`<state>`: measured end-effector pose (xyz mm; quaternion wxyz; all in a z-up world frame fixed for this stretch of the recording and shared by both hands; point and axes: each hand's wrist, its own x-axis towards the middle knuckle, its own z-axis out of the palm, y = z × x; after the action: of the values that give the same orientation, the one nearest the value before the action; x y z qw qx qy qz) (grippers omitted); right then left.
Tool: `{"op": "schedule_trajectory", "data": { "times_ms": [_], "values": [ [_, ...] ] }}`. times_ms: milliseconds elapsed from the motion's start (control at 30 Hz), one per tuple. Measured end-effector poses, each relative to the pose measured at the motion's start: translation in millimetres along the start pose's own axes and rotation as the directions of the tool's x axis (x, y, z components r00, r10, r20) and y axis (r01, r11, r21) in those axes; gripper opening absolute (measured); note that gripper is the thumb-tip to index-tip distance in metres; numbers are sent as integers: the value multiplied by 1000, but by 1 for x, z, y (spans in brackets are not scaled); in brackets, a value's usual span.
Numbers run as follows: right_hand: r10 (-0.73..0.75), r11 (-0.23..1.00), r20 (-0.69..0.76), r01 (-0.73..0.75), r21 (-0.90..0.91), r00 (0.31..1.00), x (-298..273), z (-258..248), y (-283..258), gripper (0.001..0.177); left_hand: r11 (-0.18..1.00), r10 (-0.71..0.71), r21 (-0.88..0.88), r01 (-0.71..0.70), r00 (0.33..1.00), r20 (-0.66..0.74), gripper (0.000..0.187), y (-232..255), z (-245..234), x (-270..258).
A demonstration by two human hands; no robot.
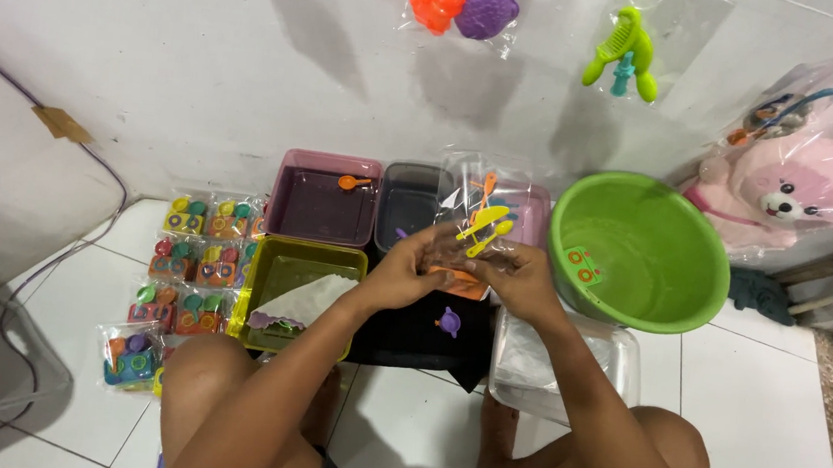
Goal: Sorting and packing small plastic toy components into individual plastic bags from various bins.
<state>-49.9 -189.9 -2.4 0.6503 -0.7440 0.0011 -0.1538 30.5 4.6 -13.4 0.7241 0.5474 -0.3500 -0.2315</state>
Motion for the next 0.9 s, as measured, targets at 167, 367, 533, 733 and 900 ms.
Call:
{"op": "schedule_trajectory", "data": {
  "times_ms": [167,367,533,733,900],
  "values": [
    [-73,993,-39,76,86,997,-1,-7,17,28,998,-26,63,27,1000,-6,58,-37,-11,2],
    [-71,958,-93,94,273,993,2,-2,8,39,984,-62,165,64,998,-21,37,10,4,-4],
    [-28,956,-256,101,276,966,12,-7,11,25,987,-138,85,136,990,16,43,0,4,-5],
    [43,933,-260,54,355,965,13,-6,-30,25,980,-139,153,124,986,93,38,-1,6,-8],
    [-53,965,-233,110,238,971,21,-16,-48,19,982,-165,98,161,985,41,34,-4,6,-1]
  ]
}}
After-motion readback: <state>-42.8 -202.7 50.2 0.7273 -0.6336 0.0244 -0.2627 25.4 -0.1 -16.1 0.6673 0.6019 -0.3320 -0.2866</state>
